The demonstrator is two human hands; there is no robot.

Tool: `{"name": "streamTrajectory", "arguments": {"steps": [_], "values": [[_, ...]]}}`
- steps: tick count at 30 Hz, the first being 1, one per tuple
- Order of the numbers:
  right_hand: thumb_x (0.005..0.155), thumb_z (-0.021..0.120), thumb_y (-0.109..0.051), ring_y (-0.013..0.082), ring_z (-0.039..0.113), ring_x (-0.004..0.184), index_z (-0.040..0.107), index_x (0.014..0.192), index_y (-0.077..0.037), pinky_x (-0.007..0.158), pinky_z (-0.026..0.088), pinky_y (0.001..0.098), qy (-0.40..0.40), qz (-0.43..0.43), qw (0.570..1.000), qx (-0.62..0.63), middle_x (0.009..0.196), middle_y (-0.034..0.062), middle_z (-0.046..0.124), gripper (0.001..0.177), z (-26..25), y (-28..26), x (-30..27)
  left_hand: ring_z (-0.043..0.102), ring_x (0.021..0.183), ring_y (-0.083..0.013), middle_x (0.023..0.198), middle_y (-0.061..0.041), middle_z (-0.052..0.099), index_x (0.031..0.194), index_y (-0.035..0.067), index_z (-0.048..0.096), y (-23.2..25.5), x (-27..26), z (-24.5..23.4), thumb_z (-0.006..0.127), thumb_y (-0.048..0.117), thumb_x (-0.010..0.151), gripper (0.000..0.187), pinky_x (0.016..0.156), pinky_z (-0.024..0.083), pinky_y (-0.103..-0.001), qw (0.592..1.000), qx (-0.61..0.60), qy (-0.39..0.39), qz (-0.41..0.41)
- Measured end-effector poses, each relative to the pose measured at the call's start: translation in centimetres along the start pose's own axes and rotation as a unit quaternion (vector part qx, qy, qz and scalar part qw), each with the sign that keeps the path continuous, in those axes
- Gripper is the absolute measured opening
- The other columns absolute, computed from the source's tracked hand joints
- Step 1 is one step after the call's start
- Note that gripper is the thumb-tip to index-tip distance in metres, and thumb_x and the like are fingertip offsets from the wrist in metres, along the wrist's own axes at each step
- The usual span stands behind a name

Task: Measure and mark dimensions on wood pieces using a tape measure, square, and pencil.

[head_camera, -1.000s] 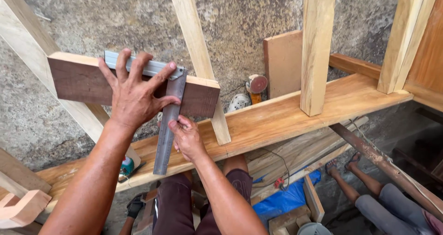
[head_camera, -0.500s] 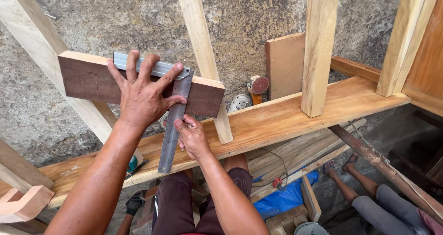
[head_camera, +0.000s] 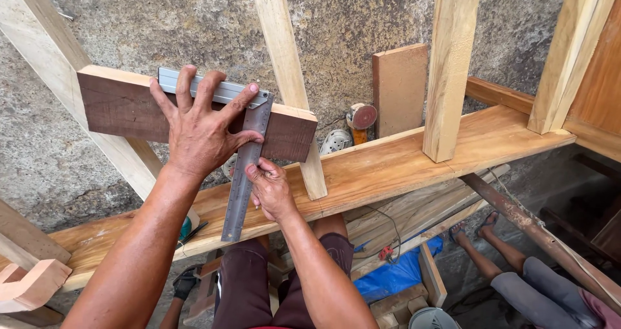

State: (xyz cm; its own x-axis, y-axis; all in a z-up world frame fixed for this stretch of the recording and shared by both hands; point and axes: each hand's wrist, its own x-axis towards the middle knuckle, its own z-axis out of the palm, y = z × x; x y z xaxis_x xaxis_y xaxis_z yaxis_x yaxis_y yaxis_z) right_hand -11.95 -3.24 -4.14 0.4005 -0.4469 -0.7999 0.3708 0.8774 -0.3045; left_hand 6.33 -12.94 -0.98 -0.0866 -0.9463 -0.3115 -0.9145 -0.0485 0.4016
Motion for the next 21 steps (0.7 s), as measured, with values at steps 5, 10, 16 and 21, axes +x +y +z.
{"name": "streamTrajectory", "arguments": {"steps": [5,10,16,21], "values": [[0.105,0.063,-0.028,-0.0004,0.045,0.046,0.065,0.124,-0.002,0.041,0.040,0.0175,0.000,-0.006,1.000,-0.019,0.101,0.0148,0.076,0.033,0.48,-0.75,-0.10,0.019,0.154,-0.0378,0.151,-0.009,0.044,0.149,0.046,0.061,0.03,-0.18,-0.08,0.078,0.074,0.072,0.084,0.112,0.002,-0.086,1.000,0.008,0.002,0.003],[0.105,0.063,-0.027,0.0014,0.048,0.049,0.064,0.122,-0.002,0.041,0.040,0.0188,0.014,0.011,1.000,-0.022,0.101,0.0153,0.076,0.031,0.20,-0.33,-0.03,0.017,0.154,-0.0386,0.152,-0.010,0.044,0.149,0.046,0.061,-0.18,0.04,0.03,0.078,0.074,0.070,0.086,0.110,0.002,-0.086,1.000,0.007,0.006,0.007],[0.105,0.064,-0.027,0.0004,0.044,0.046,0.064,0.120,-0.002,0.041,0.038,0.0194,0.002,0.006,1.000,-0.003,0.101,0.0157,0.076,0.029,-0.08,-0.04,-0.04,0.016,0.156,-0.0386,0.154,-0.009,0.044,0.149,0.047,0.060,-0.22,-0.07,0.13,0.078,0.074,0.071,0.085,0.111,0.001,-0.086,1.000,0.011,0.015,0.007],[0.106,0.064,-0.025,0.0016,0.047,0.052,0.064,0.122,0.000,0.044,0.039,0.0197,-0.003,0.016,1.000,-0.003,0.104,0.0161,0.075,0.029,-0.50,0.19,0.01,0.016,0.154,-0.0399,0.151,-0.010,0.044,0.148,0.047,0.060,0.23,-0.33,0.10,0.076,0.073,0.068,0.086,0.109,0.001,-0.087,1.000,0.003,-0.005,-0.005]]}}
